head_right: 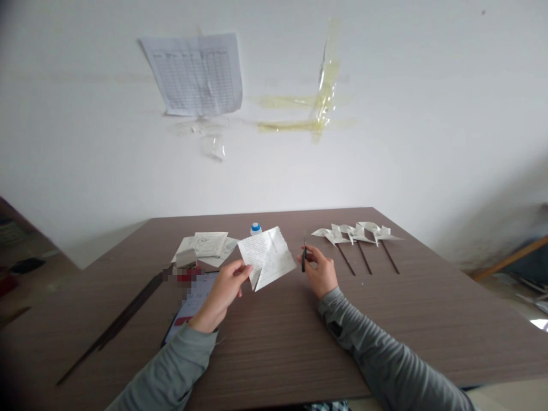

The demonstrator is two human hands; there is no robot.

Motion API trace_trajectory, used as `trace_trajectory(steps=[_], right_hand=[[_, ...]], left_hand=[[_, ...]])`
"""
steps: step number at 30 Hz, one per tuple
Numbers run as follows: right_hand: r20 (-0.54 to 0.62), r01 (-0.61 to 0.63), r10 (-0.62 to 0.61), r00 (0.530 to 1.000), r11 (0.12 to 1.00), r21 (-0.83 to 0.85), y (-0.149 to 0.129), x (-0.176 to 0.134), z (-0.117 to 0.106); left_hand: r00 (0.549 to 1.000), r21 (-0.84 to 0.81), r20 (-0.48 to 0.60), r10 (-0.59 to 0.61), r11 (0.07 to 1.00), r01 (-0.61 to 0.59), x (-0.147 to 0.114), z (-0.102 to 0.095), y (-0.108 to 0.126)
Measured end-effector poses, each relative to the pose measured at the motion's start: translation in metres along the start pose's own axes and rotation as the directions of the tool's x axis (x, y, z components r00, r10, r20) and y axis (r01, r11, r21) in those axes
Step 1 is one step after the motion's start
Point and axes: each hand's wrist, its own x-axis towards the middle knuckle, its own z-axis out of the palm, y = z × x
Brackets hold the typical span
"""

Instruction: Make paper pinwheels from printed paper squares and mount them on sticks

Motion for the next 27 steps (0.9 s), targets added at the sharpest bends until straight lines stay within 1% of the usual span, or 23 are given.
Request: trace_trajectory(steps=[3,6,9,12,14,17,23,27], right_hand=[[0.047,-0.061,0.058,0.997,0.996,0.067,0.0012,0.0005,0.0012],[0.12,-0.096,0.08,0.99,0.986,0.14,0.0011,0.0004,0.0019],[0.177,-0.141,0.11,0.978,0.974,0.176,0.0012,0.0011,0.0019],[0.207,-0.171,0.128,0.97,0.964,0.204,0.0017,0.0018,0.0018],[0.206,-0.167,0.122,0.971,0.961,0.219,0.002,0.0018,0.002],[0.185,-0.152,0.11,0.977,0.96,0.235,0.0031,0.0013,0.0024],[0.12,-0.124,0.097,0.988,0.961,0.249,0.007,0.0003,0.0042],[0.122,-0.139,0.11,0.987,0.953,0.269,0.0083,-0.0012,0.0067]], left_hand=[[1.0,0.027,0.001,0.009,1.0,-0.009,-0.0008,-0.0011,-0.0019],[1.0,0.072,0.013,0.014,0.997,-0.015,0.0008,-0.0027,-0.0042],[0.999,0.118,0.036,0.019,0.993,-0.023,0.0032,-0.004,-0.0064],[0.999,0.149,0.045,0.024,0.988,-0.03,0.0039,-0.0045,-0.0066],[0.999,0.152,0.035,0.017,0.988,-0.022,0.0028,-0.0041,-0.0049],[0.999,0.131,0.031,-0.029,0.991,0.025,0.0,-0.0028,-0.0008],[0.989,0.111,0.071,-0.13,0.986,0.122,-0.0026,-0.0002,0.0007],[0.993,0.099,0.055,-0.102,0.99,0.096,-0.0012,0.0,-0.0033]])
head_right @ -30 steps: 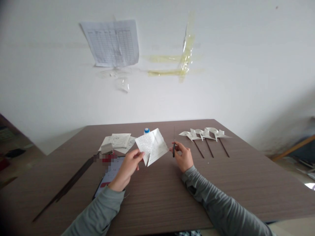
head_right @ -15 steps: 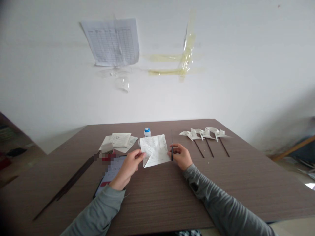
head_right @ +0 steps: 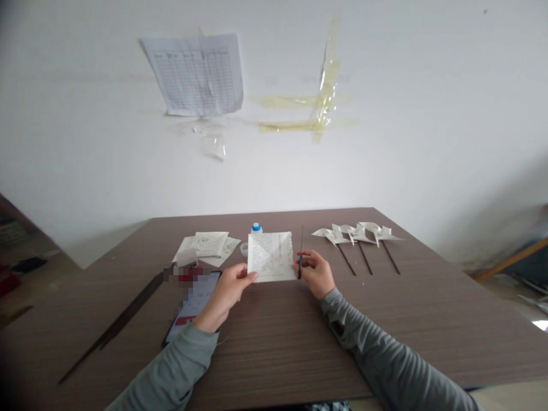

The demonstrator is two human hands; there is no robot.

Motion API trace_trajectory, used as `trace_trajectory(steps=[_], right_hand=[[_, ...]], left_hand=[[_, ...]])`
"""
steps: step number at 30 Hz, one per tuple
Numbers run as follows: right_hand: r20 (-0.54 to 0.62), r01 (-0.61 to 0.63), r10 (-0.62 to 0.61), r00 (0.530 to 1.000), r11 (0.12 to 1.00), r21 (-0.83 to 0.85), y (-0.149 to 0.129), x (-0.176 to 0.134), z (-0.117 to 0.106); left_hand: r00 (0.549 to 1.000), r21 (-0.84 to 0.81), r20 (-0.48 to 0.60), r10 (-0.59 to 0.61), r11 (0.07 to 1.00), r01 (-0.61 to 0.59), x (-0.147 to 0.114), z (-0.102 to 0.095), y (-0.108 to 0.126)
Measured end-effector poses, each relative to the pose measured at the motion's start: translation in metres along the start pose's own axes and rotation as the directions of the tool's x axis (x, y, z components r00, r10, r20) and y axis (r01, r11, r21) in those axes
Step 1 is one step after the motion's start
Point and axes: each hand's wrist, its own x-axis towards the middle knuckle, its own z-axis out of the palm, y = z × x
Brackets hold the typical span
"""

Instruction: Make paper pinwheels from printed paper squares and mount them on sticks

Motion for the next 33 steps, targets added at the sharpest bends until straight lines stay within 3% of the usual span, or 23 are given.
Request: trace_trajectory(steps=[13,19,23,27,33], right_hand=[[-0.022,-0.038,0.038,0.999,0.999,0.015,0.001,0.001,0.003],[-0.017,-0.035,0.035,0.999,0.999,0.025,-0.001,-0.001,0.005],[-0.013,-0.062,0.063,0.998,0.997,0.054,-0.003,-0.002,0.007],[-0.042,-0.078,0.083,0.996,0.991,0.105,-0.005,-0.002,0.011],[-0.091,-0.042,0.053,0.994,0.993,0.114,-0.007,-0.004,0.015]], left_hand=[[0.995,0.139,-0.039,0.089,0.987,-0.083,0.007,-0.007,0.0],[0.996,0.149,-0.045,0.074,0.987,-0.067,0.007,-0.009,-0.008],[0.996,0.079,-0.072,0.056,0.996,-0.05,0.008,-0.006,-0.009],[0.996,-0.124,-0.079,-0.031,0.992,0.021,0.003,0.001,-0.007],[0.988,-0.299,0.043,-0.151,0.941,0.157,-0.008,0.011,-0.003]])
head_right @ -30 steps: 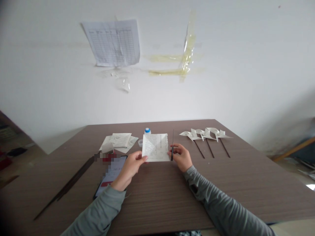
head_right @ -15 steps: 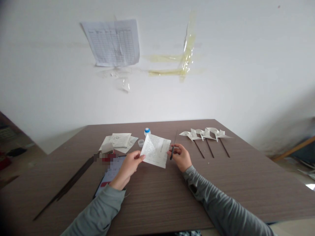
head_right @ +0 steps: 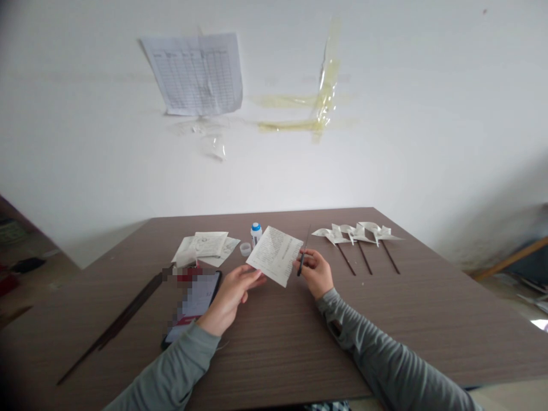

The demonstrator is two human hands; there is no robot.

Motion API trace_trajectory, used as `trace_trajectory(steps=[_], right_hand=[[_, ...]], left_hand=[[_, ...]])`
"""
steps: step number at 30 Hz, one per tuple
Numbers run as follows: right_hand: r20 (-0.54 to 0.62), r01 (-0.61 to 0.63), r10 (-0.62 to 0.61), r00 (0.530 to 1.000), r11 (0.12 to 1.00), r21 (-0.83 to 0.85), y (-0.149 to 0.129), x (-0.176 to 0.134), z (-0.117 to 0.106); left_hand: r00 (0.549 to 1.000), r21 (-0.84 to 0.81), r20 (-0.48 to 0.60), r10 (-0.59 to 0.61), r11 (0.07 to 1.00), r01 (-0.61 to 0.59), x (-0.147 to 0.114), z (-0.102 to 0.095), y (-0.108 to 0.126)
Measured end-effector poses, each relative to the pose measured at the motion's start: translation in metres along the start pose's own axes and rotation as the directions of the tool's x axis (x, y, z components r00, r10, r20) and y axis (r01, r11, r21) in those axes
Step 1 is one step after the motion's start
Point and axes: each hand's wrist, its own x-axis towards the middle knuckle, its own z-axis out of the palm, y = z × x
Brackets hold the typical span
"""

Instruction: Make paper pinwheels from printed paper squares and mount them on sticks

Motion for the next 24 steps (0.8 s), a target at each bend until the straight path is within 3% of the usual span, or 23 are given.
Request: trace_trajectory(steps=[12,24], right_hand=[[0.022,-0.038,0.038,0.999,0.999,0.029,0.0022,-0.0048,0.0092],[0.032,-0.065,0.064,0.997,0.997,0.042,0.0034,-0.003,0.0052]], left_hand=[[0.991,0.018,-0.064,0.119,0.993,-0.118,0.0014,0.003,-0.0022],[0.991,0.031,-0.055,0.124,0.992,-0.122,-0.0008,0.0021,-0.0037]])
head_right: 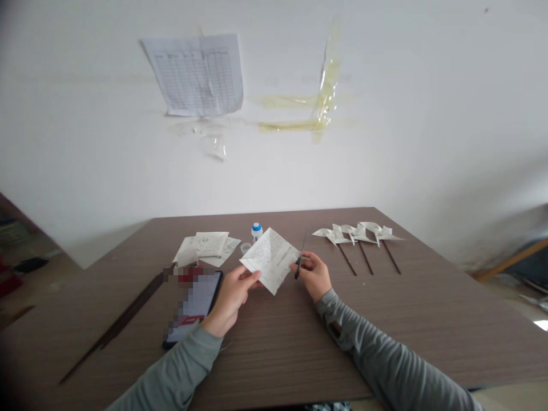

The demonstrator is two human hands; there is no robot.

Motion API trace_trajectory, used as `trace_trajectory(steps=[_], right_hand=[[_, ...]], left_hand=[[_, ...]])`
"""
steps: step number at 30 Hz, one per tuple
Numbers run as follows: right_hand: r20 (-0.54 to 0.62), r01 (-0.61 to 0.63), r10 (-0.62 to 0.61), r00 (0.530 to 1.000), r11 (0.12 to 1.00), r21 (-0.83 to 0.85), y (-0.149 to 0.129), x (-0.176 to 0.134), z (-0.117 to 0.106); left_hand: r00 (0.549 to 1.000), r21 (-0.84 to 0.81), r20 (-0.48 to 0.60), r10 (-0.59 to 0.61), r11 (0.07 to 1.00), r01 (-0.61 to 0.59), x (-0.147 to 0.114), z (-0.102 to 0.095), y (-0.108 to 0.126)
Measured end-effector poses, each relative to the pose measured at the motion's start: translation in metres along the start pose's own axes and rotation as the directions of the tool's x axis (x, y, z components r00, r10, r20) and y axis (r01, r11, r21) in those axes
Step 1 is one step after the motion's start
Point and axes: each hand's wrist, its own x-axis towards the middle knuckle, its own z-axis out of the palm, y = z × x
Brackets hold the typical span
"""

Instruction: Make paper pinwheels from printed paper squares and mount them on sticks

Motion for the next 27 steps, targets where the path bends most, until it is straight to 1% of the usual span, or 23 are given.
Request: trace_trajectory(steps=[5,8,16,22,24,27], right_hand=[[-0.036,0.019,-0.018,0.999,1.0,0.016,-0.0038,-0.0005,0.0036],[-0.053,0.017,-0.015,0.998,0.999,0.038,-0.0064,-0.0016,0.006],[-0.031,0.025,-0.025,0.999,1.0,0.0,-0.0032,-0.0015,0.0045],[-0.016,0.034,-0.035,0.999,0.999,-0.034,0.001,0.0005,0.0012],[-0.003,0.035,-0.036,0.999,0.998,-0.056,0.0013,0.0006,-0.0002],[0.032,0.021,-0.018,0.999,0.996,-0.084,0.0004,-0.0006,-0.0027]], left_hand=[[0.993,0.035,0.094,-0.072,0.997,0.069,-0.003,0.0023,-0.0016],[0.99,0.062,0.117,-0.085,0.995,0.078,-0.0036,0.0047,-0.002],[0.996,0.103,0.076,-0.042,0.994,0.034,-0.0028,0.0023,0.0044],[0.996,0.112,0.063,-0.056,0.992,0.049,-0.0024,0.0031,0.007],[0.997,0.118,0.046,-0.062,0.991,0.056,-0.0018,0.0029,0.007],[0.999,0.118,0.011,-0.035,0.992,0.034,0.0003,0.0006,0.0069]])
